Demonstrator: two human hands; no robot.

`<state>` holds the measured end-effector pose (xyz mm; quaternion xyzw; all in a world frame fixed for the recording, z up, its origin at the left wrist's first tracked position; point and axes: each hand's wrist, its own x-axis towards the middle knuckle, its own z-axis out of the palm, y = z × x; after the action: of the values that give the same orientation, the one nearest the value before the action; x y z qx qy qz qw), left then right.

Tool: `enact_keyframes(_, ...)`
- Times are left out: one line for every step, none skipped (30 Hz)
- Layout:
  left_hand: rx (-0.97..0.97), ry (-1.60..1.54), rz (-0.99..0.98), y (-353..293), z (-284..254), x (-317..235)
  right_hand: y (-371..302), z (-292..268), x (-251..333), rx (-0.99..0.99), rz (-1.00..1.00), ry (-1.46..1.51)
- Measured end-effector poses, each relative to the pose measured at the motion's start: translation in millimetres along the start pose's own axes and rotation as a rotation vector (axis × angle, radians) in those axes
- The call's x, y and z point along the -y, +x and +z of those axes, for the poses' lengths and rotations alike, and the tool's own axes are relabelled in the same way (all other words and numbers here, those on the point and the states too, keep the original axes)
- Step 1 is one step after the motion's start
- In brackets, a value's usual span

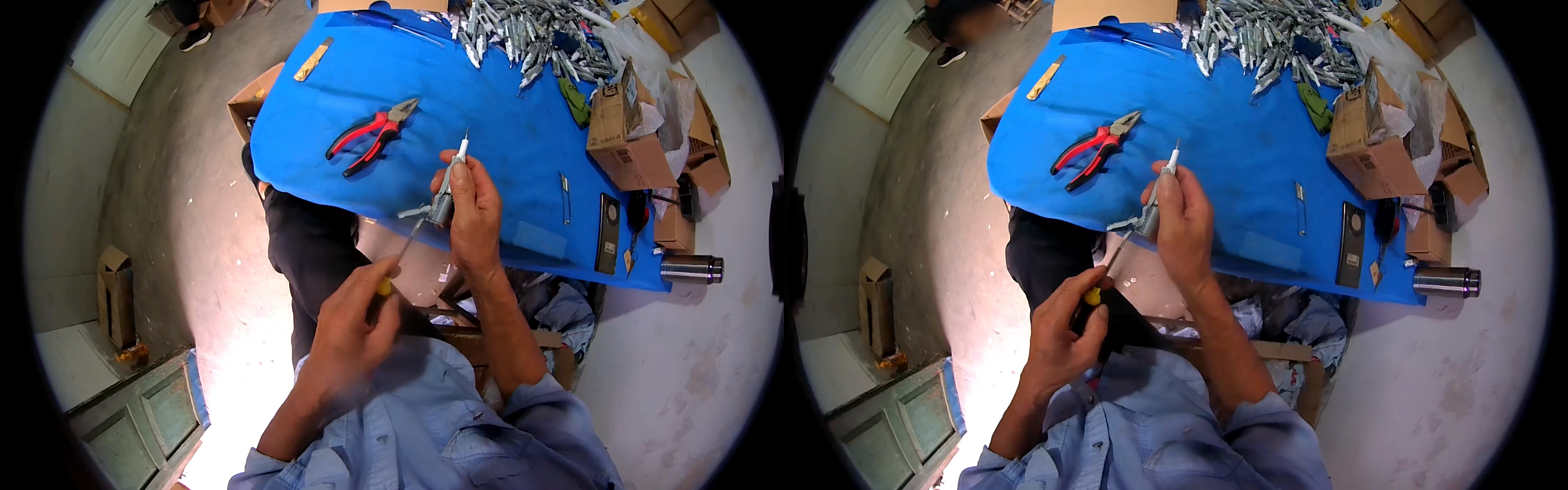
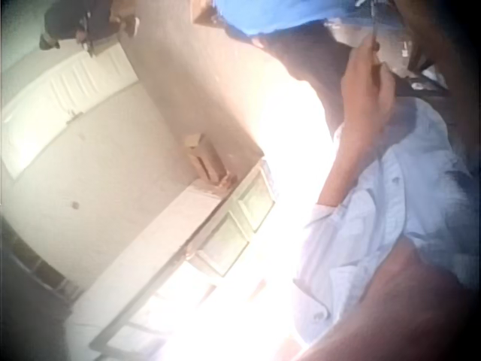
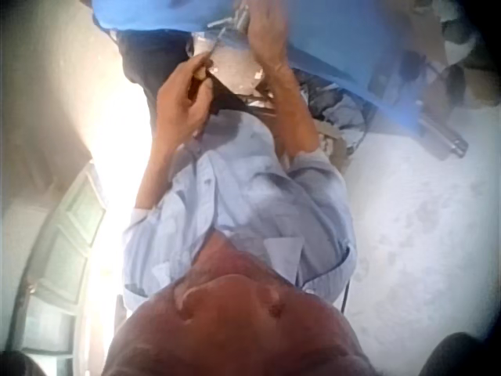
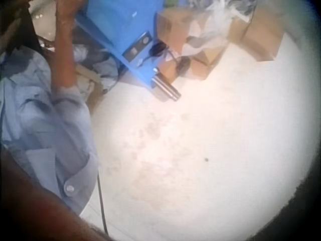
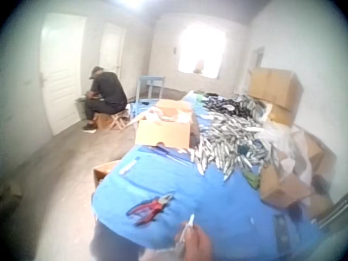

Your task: The person assembles small white plastic electrical components at a workbench. They use a yellow screwdriver to tighten screws and a pair of pliers to manipulate parts, handling the items one by one. The workspace is cluttered with piles of similar components and cardboard boxes.

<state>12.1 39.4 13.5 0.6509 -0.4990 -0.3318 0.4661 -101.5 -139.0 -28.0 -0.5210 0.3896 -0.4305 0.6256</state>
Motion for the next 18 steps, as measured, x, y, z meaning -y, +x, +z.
enact_keyframes(-0.013, -0.01, 0.009, 2.3, 1.0, 1.7, 3.5, -3.1, 1.5, 0.007, -0.003, -0.021)
enact_keyframes(-0.01, -0.007, 0.02, 3.9, 1.9, 4.0, 6.9, -5.6, 2.5, 0.015, -0.007, -0.043)
enact_keyframes(-0.006, -0.005, 0.032, 5.5, 2.9, 7.1, 11.2, -8.9, 0.0, 0.026, -0.017, -0.04)
enact_keyframes(-0.003, -0.002, 0.043, 7.4, 3.7, 9.7, 16.1, -12.6, -4.8, 0.037, -0.027, -0.036)
enact_keyframes(-0.001, 0.016, 0.043, 10.0, 4.1, 12.5, 20.6, -15.2, -7.4, 0.047, -0.038, -0.035)
enact_keyframes(0.002, 0.035, 0.044, 13.0, 4.3, 15.0, 25.1, -17.3, -7.8, 0.046, -0.026, -0.037)
enact_keyframes(0.004, 0.053, 0.045, 15.8, 4.6, 17.4, 29.4, -18.8, -6.9, 0.045, -0.013, -0.039)
enact_keyframes(-0.014, 0.051, 0.039, 18.0, 5.1, 18.7, 33.3, -20.2, -6.4, 0.048, -0.001, -0.038)
enact_keyframes(-0.031, 0.049, 0.033, 20.3, 5.7, 19.9, 35.9, -22.1, -6.4, 0.046, 0.012, -0.054)
enact_keyframes(-0.048, 0.046, 0.028, 22.8, 6.5, 21.0, 38.3, -24.2, -6.4, 0.043, 0.025, -0.071)
enact_keyframes(-0.062, 0.057, 0.063, 25.1, 7.4, 23.0, 39.7, -25.6, -7.2, 0.041, 0.04, -0.088)
enact_keyframes(-0.076, 0.068, 0.098, 27.7, 8.5, 25.0, 40.3, -27.0, -7.4, 0.042, 0.042, -0.11)
enact_keyframes(-0.09, 0.079, 0.134, 30.3, 9.3, 26.4, 40.0, -28.2, -7.3, 0.043, 0.044, -0.132)
enact_keyframes(-0.088, 0.076, 0.144, 32.3, 10.3, 27.4, 39.1, -29.7, -7.8, 0.044, 0.047, -0.155)
enact_keyframes(-0.086, 0.074, 0.154, 34.2, 11.3, 28.2, 37.9, -30.8, -8.9, 0.054, 0.037, -0.158)
enact_keyframes(-0.084, 0.071, 0.164, 35.5, 12.3, 28.9, 36.4, -31.7, -10.1, 0.064, 0.026, -0.161)
enact_keyframes(-0.078, 0.053, 0.141, 36.7, 12.7, 28.8, 35.5, -31.4, -10.9, 0.076, 0.013, -0.161)
enact_keyframes(-0.074, 0.034, 0.117, 37.7, 13.4, 28.5, 34.3, -31.0, -11.6, 0.067, 0.013, -0.157)
